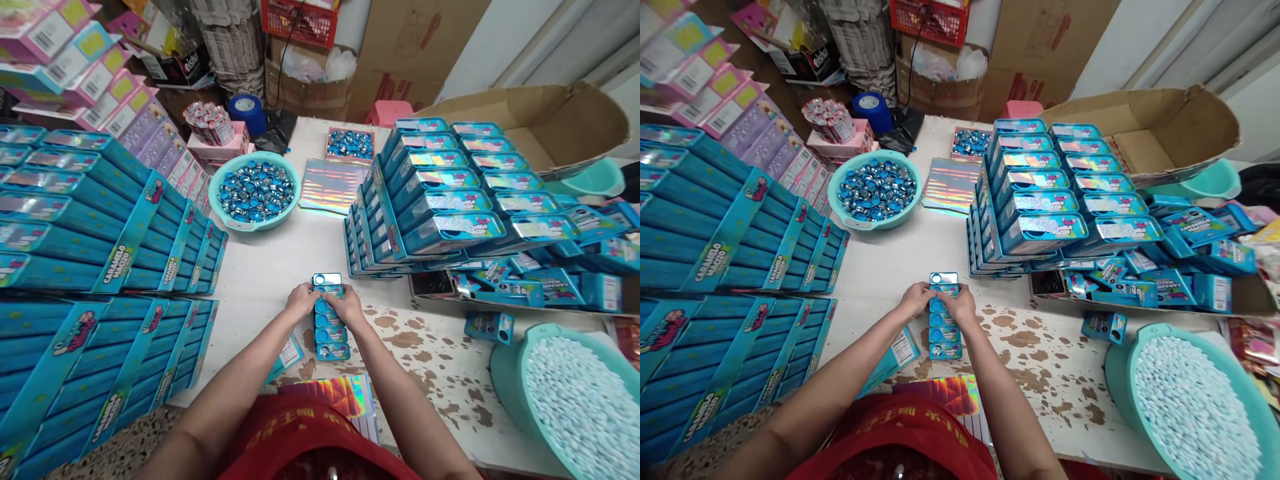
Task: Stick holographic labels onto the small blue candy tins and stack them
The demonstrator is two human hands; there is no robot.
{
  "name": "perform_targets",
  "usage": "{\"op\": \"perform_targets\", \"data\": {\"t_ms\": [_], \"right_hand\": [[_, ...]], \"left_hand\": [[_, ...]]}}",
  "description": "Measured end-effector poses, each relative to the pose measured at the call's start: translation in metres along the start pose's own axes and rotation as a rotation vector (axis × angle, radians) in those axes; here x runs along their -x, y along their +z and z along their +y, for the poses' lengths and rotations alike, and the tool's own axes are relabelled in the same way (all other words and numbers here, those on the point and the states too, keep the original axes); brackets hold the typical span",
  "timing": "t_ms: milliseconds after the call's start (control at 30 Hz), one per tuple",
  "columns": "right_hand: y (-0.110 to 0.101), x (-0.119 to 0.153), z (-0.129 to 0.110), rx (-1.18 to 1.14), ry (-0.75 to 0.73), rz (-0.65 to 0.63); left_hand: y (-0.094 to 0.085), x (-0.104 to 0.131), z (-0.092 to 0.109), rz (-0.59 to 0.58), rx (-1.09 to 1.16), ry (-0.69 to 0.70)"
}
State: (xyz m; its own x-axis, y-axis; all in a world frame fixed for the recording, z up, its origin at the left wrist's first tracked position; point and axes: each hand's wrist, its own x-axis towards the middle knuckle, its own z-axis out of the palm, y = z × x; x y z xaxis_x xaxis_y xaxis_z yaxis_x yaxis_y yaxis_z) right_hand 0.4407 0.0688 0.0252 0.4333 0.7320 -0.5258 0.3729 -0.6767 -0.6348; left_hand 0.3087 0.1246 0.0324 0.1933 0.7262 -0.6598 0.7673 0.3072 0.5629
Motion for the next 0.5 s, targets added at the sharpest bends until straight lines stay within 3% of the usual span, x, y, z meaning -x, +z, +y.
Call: {"op": "perform_targets", "data": {"t_ms": [67, 200, 333, 400, 500], "right_hand": [[0.0, -0.004, -0.001, -0.028, -0.025, 0.009], [0.001, -0.013, -0.011, -0.056, -0.126, 0.104], [0.002, -0.023, -0.024, 0.042, -0.114, 0.029], [0.003, -0.026, -0.025, 0.032, -0.093, 0.01], [0.004, -0.027, -0.023, -0.001, -0.069, 0.019]], "left_hand": [[-0.002, -0.003, 0.0, -0.014, 0.085, -0.018], [-0.003, -0.012, 0.002, 0.099, 0.162, 0.026], [-0.011, -0.024, 0.011, 0.039, 0.118, 0.067], [-0.033, -0.036, 0.019, 0.101, 0.058, 0.093], [-0.094, -0.066, 0.037, 0.377, 0.021, 0.127]]}}
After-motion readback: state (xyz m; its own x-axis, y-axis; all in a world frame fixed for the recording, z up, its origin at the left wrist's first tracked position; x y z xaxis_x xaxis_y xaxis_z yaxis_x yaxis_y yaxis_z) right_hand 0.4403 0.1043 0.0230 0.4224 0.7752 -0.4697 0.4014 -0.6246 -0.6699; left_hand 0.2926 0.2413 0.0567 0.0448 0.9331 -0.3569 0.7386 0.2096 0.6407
